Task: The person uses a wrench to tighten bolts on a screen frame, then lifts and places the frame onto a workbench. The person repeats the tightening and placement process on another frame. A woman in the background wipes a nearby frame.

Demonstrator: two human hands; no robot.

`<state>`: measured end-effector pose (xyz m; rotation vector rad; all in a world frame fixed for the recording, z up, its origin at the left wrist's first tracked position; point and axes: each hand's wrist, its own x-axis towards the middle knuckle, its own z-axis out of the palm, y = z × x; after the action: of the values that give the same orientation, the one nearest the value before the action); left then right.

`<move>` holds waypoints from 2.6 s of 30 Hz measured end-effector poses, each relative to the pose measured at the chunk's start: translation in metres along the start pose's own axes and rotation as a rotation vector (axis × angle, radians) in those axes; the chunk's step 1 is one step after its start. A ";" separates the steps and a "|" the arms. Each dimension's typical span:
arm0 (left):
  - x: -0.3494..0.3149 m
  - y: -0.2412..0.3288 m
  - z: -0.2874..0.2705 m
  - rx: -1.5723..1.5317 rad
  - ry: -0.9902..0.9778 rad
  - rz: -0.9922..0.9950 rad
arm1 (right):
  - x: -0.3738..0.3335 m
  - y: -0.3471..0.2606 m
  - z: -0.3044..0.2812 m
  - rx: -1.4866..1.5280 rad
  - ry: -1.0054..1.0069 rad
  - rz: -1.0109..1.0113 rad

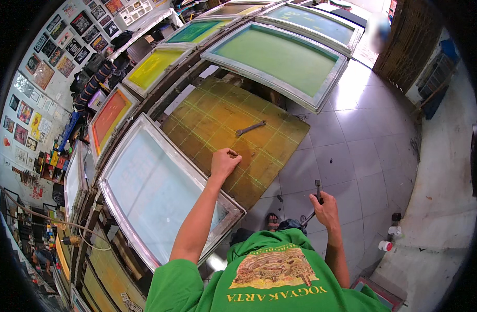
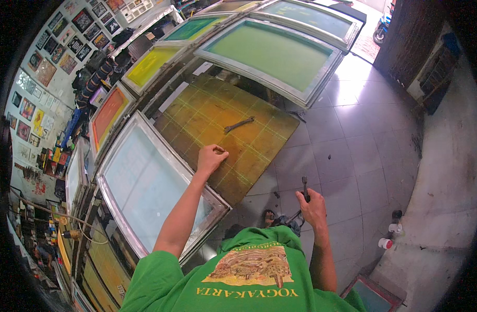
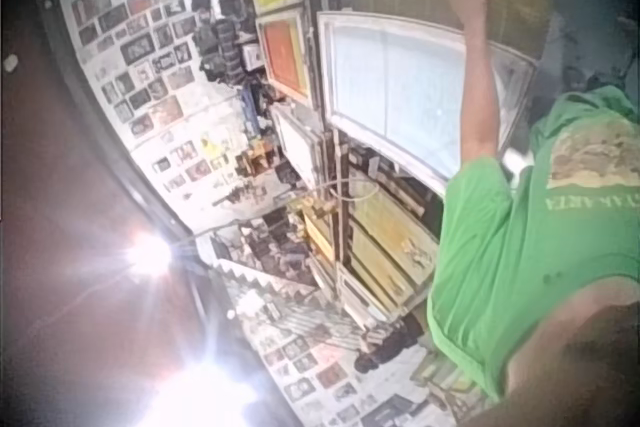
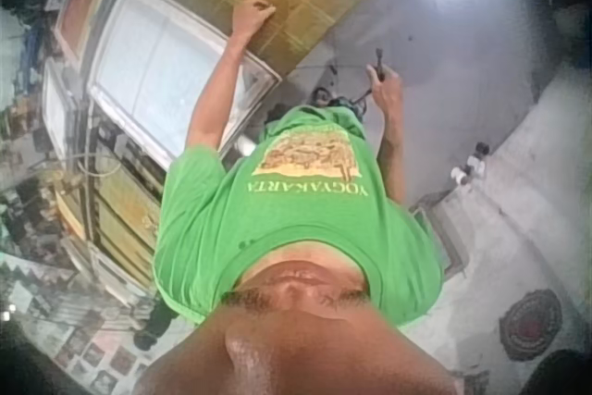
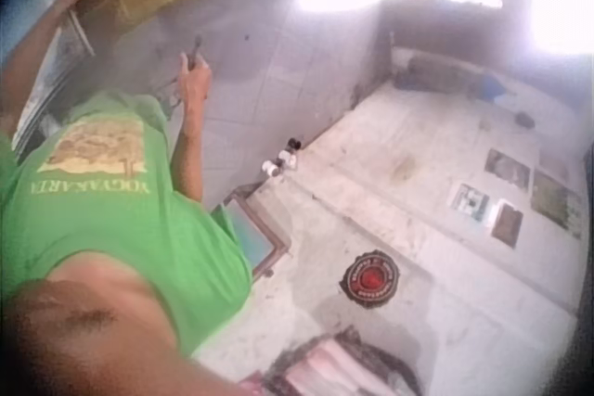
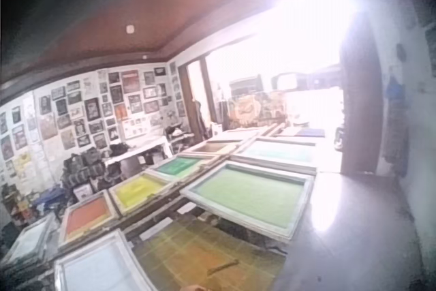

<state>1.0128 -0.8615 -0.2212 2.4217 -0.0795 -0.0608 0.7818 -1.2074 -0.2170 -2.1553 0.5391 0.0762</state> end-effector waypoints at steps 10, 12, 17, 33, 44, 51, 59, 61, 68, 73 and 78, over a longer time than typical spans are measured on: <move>0.029 -0.033 0.045 0.017 0.119 0.018 | 0.008 0.008 0.003 0.000 0.018 -0.036; 0.030 -0.011 0.042 -0.084 0.114 -0.036 | 0.009 0.014 0.004 0.000 0.020 -0.024; 0.001 0.044 0.025 -0.002 0.090 0.054 | 0.007 0.017 0.007 0.006 0.047 -0.067; -0.013 -0.002 0.044 -0.588 -0.373 -0.157 | 0.006 0.007 0.010 0.025 0.010 -0.069; 0.016 0.032 0.041 -0.084 0.072 0.132 | 0.011 0.015 0.015 -0.061 -0.022 -0.076; 0.022 -0.007 0.077 0.122 0.178 0.353 | 0.002 0.031 0.022 -0.064 -0.070 -0.055; -0.017 0.036 0.066 -0.268 0.147 -0.027 | 0.019 0.045 0.042 -0.065 -0.193 -0.040; -0.044 0.049 0.053 -0.494 0.271 0.003 | 0.020 0.030 0.045 -0.089 -0.221 -0.071; -0.199 0.059 -0.100 -1.727 -0.186 -0.427 | 0.052 -0.012 0.052 -0.189 -0.261 -0.379; -0.315 -0.020 -0.166 -1.600 0.273 -0.542 | 0.058 -0.049 0.085 -0.289 -0.173 -0.596; -0.466 -0.119 -0.212 -1.502 0.792 -0.755 | 0.010 -0.111 0.111 -0.277 -0.336 -0.460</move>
<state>0.5673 -0.5985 -0.1299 0.7464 0.8969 0.3646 0.8517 -1.0672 -0.2020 -2.4147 -0.1750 0.2647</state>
